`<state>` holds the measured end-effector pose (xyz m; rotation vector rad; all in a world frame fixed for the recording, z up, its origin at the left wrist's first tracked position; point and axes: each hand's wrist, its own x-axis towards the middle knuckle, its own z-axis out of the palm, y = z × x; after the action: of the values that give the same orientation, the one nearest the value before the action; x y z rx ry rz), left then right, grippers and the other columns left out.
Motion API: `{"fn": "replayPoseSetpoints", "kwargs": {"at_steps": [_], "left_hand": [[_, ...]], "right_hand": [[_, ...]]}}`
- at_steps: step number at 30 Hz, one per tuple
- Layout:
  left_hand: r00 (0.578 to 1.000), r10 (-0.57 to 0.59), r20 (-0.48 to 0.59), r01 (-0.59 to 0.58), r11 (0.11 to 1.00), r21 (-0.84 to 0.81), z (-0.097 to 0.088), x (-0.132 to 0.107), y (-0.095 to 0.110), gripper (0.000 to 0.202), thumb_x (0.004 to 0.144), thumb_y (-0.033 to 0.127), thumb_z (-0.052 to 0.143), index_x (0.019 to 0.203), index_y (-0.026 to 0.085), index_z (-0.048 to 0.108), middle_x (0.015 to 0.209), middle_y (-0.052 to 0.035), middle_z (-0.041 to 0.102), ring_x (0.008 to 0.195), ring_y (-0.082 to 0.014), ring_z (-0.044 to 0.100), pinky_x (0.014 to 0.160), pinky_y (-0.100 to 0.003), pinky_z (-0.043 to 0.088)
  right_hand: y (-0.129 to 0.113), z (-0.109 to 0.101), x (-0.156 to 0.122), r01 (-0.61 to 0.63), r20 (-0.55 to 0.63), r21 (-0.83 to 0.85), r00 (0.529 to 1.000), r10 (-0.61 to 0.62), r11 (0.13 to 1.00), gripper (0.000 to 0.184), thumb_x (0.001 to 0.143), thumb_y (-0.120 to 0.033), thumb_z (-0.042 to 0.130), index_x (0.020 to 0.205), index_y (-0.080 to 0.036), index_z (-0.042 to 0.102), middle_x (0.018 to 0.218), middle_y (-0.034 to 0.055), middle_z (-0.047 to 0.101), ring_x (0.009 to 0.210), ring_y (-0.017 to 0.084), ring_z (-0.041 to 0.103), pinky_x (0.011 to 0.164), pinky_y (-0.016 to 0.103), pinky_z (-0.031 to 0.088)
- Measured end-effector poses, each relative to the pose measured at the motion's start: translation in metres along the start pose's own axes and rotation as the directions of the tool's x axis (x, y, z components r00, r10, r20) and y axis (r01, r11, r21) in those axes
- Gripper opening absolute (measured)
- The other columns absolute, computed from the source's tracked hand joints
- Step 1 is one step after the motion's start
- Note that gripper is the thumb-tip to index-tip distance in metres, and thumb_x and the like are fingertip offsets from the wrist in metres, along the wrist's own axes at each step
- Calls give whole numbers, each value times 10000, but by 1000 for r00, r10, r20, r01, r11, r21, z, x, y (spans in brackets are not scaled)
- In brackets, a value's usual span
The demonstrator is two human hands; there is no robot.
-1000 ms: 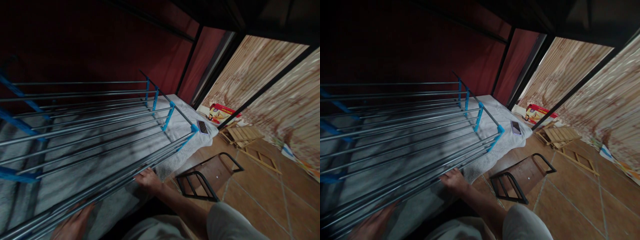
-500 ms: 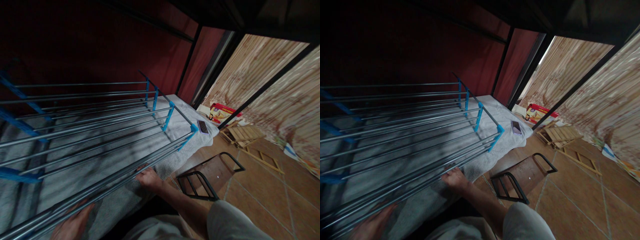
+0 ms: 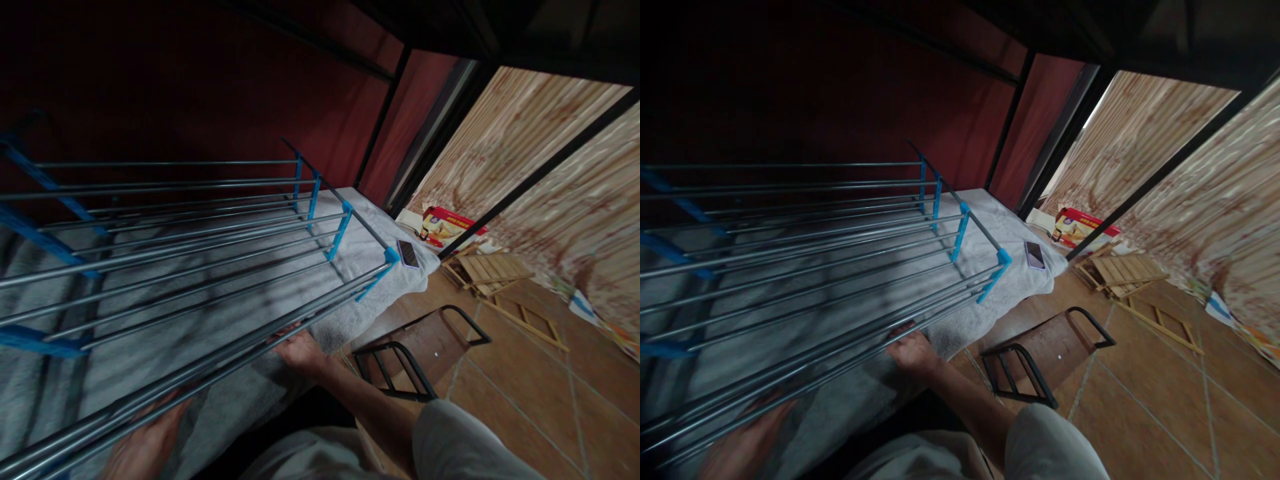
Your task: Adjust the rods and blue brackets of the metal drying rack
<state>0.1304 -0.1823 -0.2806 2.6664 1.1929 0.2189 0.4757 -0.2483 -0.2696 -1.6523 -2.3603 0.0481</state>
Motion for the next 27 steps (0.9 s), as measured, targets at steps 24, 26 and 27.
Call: {"fn": "replayPoseSetpoints", "kwargs": {"at_steps": [24,26,27], "left_hand": [[999,-15,36,12,997,74,6,-1,12,526,900,197,291,1146,235,755,1135,-94,757,970,-298,730,838,-438,611],[1000,-3,7,3,996,87,2,3,20,535,909,184,286,1199,243,730,1118,-84,761,1021,-298,714,885,-448,597],[1000,1,-20,1,997,72,0,5,24,534,910,182,288,1208,245,726,1098,-80,764,1042,-298,706,917,-454,585]], "right_hand": [[11,-9,-17,5,24,73,1000,-7,997,200,957,-216,597,1147,-187,654,1213,86,675,1148,221,586,993,366,484],[13,-14,-21,-6,-14,71,1000,7,997,183,965,-221,581,1127,-189,659,1210,88,674,1151,228,580,1003,383,477],[13,-16,-24,-11,-47,78,999,15,997,188,971,-232,568,1133,-193,658,1221,91,668,1164,233,573,1011,395,471]]}}
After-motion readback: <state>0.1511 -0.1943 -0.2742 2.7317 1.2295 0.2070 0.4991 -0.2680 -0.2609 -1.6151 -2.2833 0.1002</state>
